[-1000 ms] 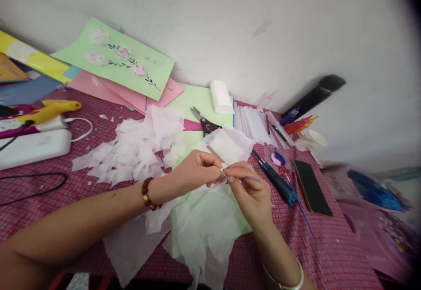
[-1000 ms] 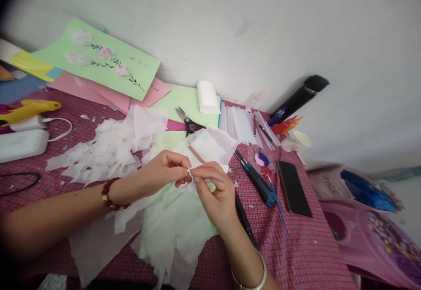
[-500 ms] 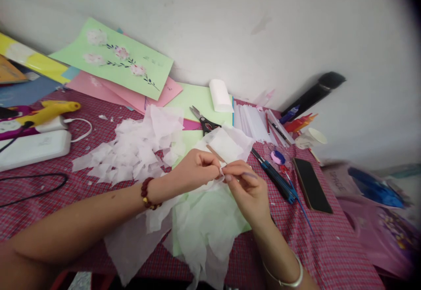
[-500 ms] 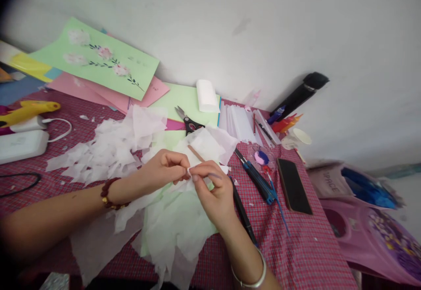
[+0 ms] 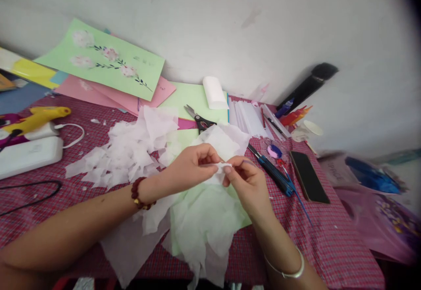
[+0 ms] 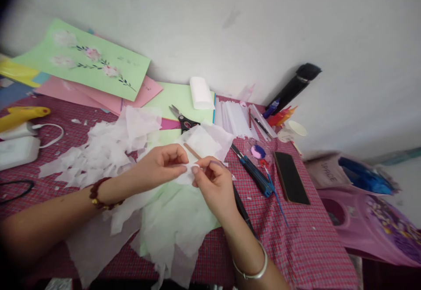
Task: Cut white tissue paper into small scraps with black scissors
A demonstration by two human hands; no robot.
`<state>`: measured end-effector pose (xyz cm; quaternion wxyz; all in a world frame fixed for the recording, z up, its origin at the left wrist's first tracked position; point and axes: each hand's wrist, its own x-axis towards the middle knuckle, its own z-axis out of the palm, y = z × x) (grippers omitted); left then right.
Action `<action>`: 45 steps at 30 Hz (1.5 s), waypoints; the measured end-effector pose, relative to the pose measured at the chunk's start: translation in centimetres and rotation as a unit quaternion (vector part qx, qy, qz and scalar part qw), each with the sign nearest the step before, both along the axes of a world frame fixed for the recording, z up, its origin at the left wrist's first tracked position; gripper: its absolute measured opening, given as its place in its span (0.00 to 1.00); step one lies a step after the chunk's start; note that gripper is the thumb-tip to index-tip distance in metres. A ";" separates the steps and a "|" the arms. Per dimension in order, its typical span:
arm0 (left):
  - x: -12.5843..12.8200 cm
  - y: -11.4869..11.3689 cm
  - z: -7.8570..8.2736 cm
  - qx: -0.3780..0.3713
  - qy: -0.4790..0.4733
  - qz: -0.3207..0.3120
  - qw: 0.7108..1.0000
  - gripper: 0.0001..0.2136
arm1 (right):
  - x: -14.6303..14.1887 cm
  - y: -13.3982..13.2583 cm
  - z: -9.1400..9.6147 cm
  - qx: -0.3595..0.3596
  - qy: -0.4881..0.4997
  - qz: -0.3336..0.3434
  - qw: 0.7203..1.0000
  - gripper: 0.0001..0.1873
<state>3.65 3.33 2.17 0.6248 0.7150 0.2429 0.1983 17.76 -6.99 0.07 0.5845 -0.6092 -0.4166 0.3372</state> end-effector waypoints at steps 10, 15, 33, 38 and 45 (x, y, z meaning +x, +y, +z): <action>-0.6 0.3 1.8 0.048 0.050 0.001 0.998 0.06 | 0.0 -0.3 0.3 -0.006 -0.009 -0.013 1.000 0.06; -0.5 -0.2 1.5 0.079 0.062 -0.006 0.995 0.07 | -0.2 -0.3 0.5 0.007 -0.013 -0.008 1.000 0.07; -0.8 -0.6 -0.3 0.370 0.002 -0.004 0.929 0.22 | 0.5 0.0 -0.3 -0.012 0.028 -0.018 0.999 0.06; -0.5 0.5 1.0 0.137 0.093 0.037 0.986 0.08 | 1.0 -0.2 -0.5 0.032 0.082 -0.040 0.995 0.05; -0.4 0.5 1.7 0.003 0.069 0.009 0.998 0.04 | 0.9 -0.2 -0.3 -0.009 0.058 -0.011 0.998 0.08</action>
